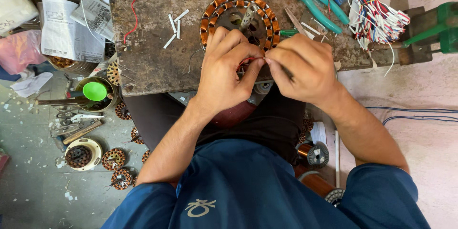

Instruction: The person is assembling a motor stator by hand. They insert white insulating tubes into the stator slots, thread copper wires through them, and trim the excess wire with scissors. The person repeats this process for multiple slots on the stator.

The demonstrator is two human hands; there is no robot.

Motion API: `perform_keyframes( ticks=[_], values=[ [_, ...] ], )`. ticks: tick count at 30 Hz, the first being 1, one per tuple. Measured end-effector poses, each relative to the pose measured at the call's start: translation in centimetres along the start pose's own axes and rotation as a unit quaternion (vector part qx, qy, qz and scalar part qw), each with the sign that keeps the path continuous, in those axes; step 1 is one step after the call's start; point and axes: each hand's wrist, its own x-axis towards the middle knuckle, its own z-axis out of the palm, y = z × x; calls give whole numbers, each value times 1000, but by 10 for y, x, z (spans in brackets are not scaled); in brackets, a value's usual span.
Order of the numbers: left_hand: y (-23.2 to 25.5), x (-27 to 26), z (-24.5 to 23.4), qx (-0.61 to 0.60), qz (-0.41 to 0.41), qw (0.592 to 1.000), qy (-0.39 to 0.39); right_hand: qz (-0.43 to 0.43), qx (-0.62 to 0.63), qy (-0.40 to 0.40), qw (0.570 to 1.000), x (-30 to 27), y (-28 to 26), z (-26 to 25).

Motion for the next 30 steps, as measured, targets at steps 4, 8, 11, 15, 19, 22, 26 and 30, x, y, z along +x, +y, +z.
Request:
perform_keyframes(
  ticks=[4,8,11,15,19,22,26,30],
  values=[
    [-1,1,-1,1,11,1000,-9,-88,-103,-8,991,1,3,0],
    [-3,1,-2,5,29,1000,-9,-69,-100,-39,992,-1,7,5],
    [-5,-1,-2,8,38,999,-4,99,35,-66,992,-5,5,12],
    [-8,-2,-1,7,47,999,6,266,205,-136,932,-6,8,7],
    [-8,-2,-1,3,43,999,13,252,187,-127,941,-1,8,-8],
    [-8,-1,-2,8,47,999,8,88,33,-83,992,5,2,-10],
    [-8,-1,-1,5,45,999,8,-72,-94,-74,990,11,-1,-12],
    [-7,-1,-1,5,42,999,10,-144,-118,-66,980,15,2,-14]
  ],
)
